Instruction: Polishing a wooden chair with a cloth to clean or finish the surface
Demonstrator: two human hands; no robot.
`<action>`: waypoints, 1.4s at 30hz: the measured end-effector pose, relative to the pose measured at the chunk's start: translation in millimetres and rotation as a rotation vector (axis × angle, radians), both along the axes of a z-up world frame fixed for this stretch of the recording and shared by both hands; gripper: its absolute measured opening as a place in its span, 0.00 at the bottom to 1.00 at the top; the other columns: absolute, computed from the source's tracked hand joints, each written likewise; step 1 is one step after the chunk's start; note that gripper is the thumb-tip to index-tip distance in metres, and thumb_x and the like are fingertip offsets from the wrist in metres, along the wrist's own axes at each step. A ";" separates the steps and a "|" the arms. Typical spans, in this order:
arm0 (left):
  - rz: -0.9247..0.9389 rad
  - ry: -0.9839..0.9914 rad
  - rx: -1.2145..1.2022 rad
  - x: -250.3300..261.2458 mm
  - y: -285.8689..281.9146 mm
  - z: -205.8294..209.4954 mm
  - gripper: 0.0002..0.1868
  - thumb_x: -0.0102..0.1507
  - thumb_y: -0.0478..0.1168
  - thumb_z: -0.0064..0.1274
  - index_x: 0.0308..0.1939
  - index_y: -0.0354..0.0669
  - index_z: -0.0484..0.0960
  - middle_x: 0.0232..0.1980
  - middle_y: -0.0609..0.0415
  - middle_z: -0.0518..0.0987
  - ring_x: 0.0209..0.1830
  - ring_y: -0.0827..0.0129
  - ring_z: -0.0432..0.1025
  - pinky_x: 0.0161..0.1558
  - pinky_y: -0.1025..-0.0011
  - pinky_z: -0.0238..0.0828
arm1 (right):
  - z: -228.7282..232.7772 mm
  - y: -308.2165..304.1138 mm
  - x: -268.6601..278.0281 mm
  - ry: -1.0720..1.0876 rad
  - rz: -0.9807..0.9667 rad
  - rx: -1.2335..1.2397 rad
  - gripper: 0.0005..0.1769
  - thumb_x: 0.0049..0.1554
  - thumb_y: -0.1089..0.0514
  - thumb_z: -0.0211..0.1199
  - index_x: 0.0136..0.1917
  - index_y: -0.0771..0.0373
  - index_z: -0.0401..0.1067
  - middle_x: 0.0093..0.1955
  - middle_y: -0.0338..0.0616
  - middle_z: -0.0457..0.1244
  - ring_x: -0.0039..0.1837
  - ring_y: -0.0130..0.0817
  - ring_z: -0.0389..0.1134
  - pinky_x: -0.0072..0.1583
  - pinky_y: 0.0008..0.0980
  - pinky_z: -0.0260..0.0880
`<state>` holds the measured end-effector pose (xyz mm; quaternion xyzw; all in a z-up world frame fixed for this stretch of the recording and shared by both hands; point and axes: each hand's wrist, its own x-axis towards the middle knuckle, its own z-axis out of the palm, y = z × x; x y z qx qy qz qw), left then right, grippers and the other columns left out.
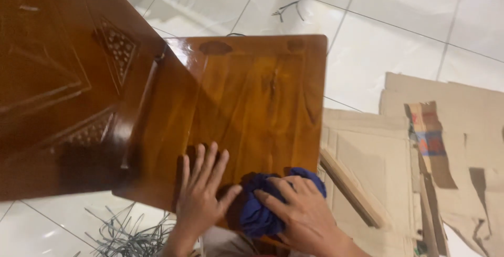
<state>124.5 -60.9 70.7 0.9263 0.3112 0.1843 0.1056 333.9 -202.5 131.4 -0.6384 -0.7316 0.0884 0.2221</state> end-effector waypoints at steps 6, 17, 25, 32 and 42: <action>-0.046 -0.064 0.016 0.3 1.4 1.1 0.37 0.65 0.58 0.52 0.73 0.41 0.69 0.79 0.47 0.63 0.81 0.48 0.53 0.76 0.47 0.46 | -5.2 -55.6 -28.0 -0.009 -0.037 -0.001 0.39 0.36 0.53 0.72 0.64 0.51 0.74 0.65 0.48 0.60 0.58 0.50 0.61 0.57 0.45 0.60; -0.014 -0.051 -0.009 4.8 3.3 4.3 0.30 0.64 0.56 0.53 0.66 0.45 0.78 0.73 0.53 0.72 0.77 0.56 0.60 0.74 0.54 0.52 | -34.4 -65.5 -21.5 0.336 -0.269 0.348 0.28 0.40 0.57 0.74 0.56 0.54 0.78 0.57 0.44 0.68 0.57 0.40 0.67 0.59 0.37 0.67; 0.018 -0.033 -0.080 5.6 3.4 5.4 0.30 0.64 0.58 0.57 0.67 0.55 0.78 0.70 0.50 0.75 0.74 0.52 0.64 0.74 0.45 0.52 | -83.4 11.5 48.6 0.691 -0.480 0.663 0.31 0.47 0.59 0.66 0.65 0.61 0.71 0.60 0.63 0.63 0.64 0.64 0.63 0.66 0.58 0.59; 0.024 -0.025 -0.066 5.3 5.6 7.9 0.29 0.63 0.57 0.58 0.68 0.57 0.78 0.70 0.52 0.75 0.74 0.53 0.64 0.73 0.47 0.53 | -93.5 100.8 120.3 0.819 -0.516 0.766 0.32 0.47 0.64 0.68 0.66 0.58 0.71 0.60 0.51 0.62 0.63 0.44 0.64 0.68 0.45 0.58; 0.006 -0.047 -0.040 2.2 2.5 3.2 0.29 0.64 0.57 0.57 0.68 0.58 0.78 0.70 0.52 0.75 0.74 0.54 0.64 0.74 0.48 0.52 | -82.5 27.9 74.9 0.658 -0.370 0.575 0.29 0.46 0.64 0.65 0.63 0.62 0.71 0.59 0.56 0.62 0.65 0.58 0.63 0.70 0.55 0.57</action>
